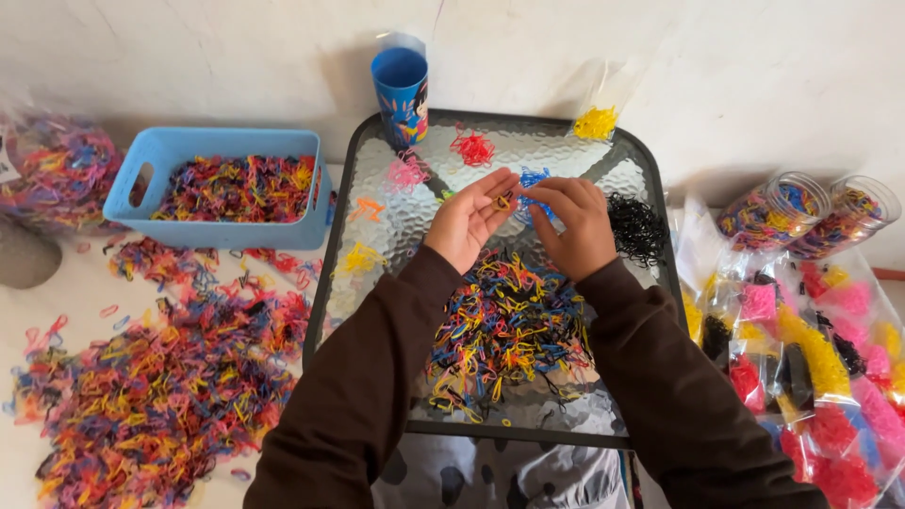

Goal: The person sorts colored rubber bands from a central pile into separate piles and containers on a table by hand.

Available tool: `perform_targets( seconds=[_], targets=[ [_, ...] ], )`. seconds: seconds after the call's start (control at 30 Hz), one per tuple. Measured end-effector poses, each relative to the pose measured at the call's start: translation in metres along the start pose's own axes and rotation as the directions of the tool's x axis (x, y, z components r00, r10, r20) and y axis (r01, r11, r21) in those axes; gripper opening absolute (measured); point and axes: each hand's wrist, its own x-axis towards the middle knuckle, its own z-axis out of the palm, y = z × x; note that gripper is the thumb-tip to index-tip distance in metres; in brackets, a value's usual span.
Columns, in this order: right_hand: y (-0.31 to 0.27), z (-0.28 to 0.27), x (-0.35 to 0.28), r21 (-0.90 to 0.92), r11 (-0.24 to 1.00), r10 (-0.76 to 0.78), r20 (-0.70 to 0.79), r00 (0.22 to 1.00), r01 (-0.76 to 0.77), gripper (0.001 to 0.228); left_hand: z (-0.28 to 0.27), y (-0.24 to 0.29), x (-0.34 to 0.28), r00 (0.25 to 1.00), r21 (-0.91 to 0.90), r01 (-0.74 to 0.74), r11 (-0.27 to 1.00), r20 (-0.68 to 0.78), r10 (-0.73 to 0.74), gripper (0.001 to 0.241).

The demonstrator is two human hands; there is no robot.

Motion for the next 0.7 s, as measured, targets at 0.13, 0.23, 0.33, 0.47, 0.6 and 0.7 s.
perform_targets(
  seconds=[0.13, 0.23, 0.33, 0.47, 0.6, 0.7],
  targets=[
    [0.003, 0.003, -0.002, 0.023, 1.000, -0.012, 0.009, 1.000, 0.012, 0.024, 0.001, -0.001, -0.002, 0.999, 0.007, -0.045, 0.999, 0.013, 0.045, 0.055],
    [0.009, 0.004, -0.001, 0.008, 0.999, -0.032, 0.007, 0.999, 0.032, 0.029, 0.006, 0.001, 0.001, 0.997, 0.060, -0.080, 0.995, 0.010, 0.079, 0.052],
    [0.006, 0.002, -0.003, 0.046, 0.999, -0.020, 0.006, 1.000, 0.019, 0.029, 0.005, 0.005, -0.001, 0.994, 0.105, -0.111, 0.988, 0.007, 0.111, 0.049],
    [0.011, 0.006, -0.005, 0.107, 0.993, -0.047, 0.003, 0.999, 0.046, 0.030, 0.013, 0.018, -0.011, 0.985, 0.218, -0.168, 0.961, 0.015, 0.169, 0.049],
    [-0.004, 0.004, -0.004, 0.222, 0.975, -0.027, 0.020, 0.999, 0.022, 0.034, 0.026, 0.020, -0.026, 0.989, 0.288, -0.144, 0.947, 0.010, 0.147, 0.051],
    [-0.014, 0.003, -0.001, 0.247, 0.969, -0.008, -0.025, 1.000, 0.014, 0.040, 0.023, 0.015, -0.022, 0.986, 0.297, -0.166, 0.940, 0.029, 0.165, 0.050]
  ],
)
